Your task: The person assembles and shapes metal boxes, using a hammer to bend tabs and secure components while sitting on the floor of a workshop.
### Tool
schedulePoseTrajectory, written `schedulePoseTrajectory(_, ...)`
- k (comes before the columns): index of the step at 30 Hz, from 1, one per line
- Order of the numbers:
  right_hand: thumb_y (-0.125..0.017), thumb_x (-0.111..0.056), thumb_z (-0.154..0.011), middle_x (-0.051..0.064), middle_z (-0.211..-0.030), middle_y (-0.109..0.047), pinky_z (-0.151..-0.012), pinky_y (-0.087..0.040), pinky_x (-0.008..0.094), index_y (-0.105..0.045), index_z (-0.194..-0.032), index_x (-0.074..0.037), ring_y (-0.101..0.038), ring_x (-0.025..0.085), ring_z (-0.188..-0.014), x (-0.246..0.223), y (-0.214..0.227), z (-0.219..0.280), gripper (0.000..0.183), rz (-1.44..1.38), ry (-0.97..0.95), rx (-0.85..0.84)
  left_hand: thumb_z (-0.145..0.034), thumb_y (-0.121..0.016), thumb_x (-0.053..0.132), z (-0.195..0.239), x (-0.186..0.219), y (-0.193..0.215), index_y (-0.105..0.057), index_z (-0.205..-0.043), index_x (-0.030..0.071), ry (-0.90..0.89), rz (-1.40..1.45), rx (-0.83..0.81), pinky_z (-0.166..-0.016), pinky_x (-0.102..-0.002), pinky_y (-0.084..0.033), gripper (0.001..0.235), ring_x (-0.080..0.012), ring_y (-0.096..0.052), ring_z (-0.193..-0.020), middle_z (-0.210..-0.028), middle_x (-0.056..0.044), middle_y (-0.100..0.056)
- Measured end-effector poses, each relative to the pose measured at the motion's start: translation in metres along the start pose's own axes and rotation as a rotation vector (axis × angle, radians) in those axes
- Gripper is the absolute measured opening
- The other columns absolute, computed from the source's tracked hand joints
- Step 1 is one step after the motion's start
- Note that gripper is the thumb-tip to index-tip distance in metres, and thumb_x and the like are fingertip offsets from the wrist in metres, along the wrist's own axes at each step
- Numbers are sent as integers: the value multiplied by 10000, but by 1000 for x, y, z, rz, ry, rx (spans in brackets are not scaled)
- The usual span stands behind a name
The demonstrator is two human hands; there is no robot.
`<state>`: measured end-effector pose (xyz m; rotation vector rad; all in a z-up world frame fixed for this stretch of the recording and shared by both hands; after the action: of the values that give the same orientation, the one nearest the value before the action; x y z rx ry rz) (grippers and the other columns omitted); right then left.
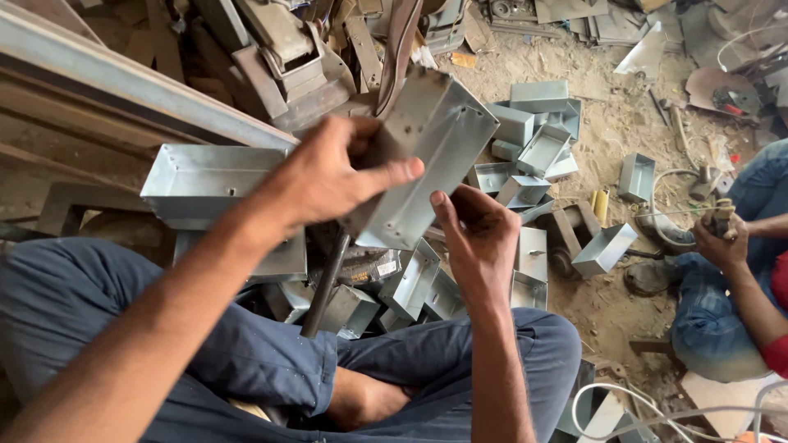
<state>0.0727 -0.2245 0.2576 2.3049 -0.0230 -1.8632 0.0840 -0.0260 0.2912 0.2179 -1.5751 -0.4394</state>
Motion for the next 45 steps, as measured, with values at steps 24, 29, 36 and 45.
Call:
schedulePoseTrajectory(24,-518,-210,-1039,-38,-634,-486,-328,-338,238,-395,-1591,-211,-400,46,-419,81,-36,48,566,-180,-355,-27,-761,-810,425,0,-1,51,-710,-1124,101,236,-744,-101,-1066,-501,-355,497,-289,-737,-929,-949,-105,-768)
schedulePoseTrajectory(29,-548,-178,-1009,-5,-791,-579,-331,-315,222,-284,-1599,-233,-384,36,-428,81,-9,48,649,-388,-225,75,-700,-883,425,-21,-16,26,-700,-1082,44,-25,-837,-139,-990,-528,-342,569,-364,-664,-1004,-917,-190,-735)
schedulePoseTrajectory(36,-529,-222,-1032,5,-706,-527,-314,-300,217,-307,-1607,-211,-412,35,-410,95,4,55,617,-334,-276,136,-819,-785,337,-46,-59,-2,-689,-1009,2,55,-955,-268,-1058,-496,-385,397,-367,-681,-1061,-1034,-215,-729)
schedulePoseTrajectory(45,-626,-176,-1004,53,-606,-600,-402,-289,258,-425,-1592,-146,-453,61,-451,6,26,19,622,454,-44,114,-857,-623,145,-31,-56,-34,-463,-1341,-109,-23,-1370,-2,-1208,-542,-165,569,-310,-671,-1060,-1187,-220,-658)
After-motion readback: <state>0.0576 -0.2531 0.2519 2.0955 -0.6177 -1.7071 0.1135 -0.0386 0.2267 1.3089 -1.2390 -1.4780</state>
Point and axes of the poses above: each hand's wrist, its own z-axis away from the middle knuckle, its own y-axis out of the back of the hand, x = y × z, the point moved 9 cm from there along -z, towards the middle knuckle
